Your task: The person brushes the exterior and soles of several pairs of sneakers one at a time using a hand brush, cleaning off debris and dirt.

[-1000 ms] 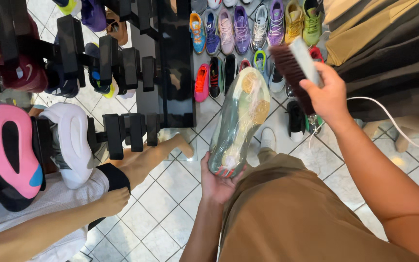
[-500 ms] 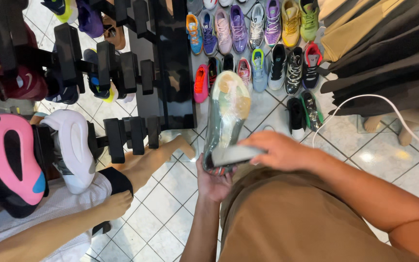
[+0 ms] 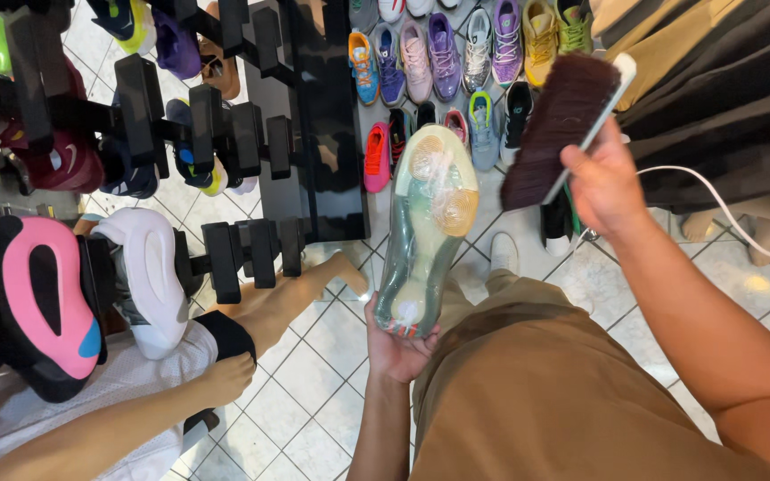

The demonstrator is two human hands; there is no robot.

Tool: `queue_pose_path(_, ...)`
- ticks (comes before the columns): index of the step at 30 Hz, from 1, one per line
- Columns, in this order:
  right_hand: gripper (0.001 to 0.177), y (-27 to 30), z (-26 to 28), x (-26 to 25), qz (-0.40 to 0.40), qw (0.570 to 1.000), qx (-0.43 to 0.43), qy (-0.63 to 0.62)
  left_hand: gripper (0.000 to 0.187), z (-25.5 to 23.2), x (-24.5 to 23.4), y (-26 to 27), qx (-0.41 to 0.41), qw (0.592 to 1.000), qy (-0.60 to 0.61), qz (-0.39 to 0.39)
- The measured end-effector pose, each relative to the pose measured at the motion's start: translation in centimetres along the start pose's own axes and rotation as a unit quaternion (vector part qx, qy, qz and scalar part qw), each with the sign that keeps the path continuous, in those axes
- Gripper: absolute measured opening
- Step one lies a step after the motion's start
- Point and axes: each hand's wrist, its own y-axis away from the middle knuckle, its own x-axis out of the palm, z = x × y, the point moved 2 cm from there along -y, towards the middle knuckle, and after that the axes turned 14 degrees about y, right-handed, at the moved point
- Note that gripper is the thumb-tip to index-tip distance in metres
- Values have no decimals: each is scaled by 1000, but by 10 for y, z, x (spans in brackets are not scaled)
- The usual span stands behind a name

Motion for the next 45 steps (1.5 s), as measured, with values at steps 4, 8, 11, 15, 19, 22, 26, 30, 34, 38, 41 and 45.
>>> queue_pose_path(4,51,19,-9,45,13,999,11,-50,85,8,18,5,-5,1000,-4,5)
queue_pose_path(8,41,83,-9,92,211,974,23,76,87,8,24,-16,-9,997,54,48)
queue_pose_path(11,34,110,13,111,314,939,-37,136,84,5,34,-8,17,998,56,2)
queue_pose_path(15,53,77,67,109,333,911,-149,190,77,17,59,8,-21,995,87,38)
queue_pose_path(19,49,38,39,74,217,905,-219,293,88,6,8,-29,-68,995,16,70)
queue_pose_path(22,32,9,45,50,75,901,-209,373,96,-4,2,-30,-72,995,5,62)
queue_pose_path(26,55,-13,70,38,-75,921,-90,372,80,-9,15,-13,20,997,-65,25)
queue_pose_path(30,52,18,81,66,-70,925,-92,361,75,-3,23,-5,74,991,-99,40)
queue_pose_path(34,53,53,55,57,-71,929,-77,354,78,-2,17,-9,65,993,-82,49)
queue_pose_path(38,35,72,69,78,39,900,-302,312,65,9,34,8,79,994,-15,73)
queue_pose_path(41,45,99,67,99,156,870,-360,299,63,4,28,-14,90,992,15,86)
queue_pose_path(45,48,115,82,110,287,838,-350,304,76,7,31,-16,79,996,2,52)
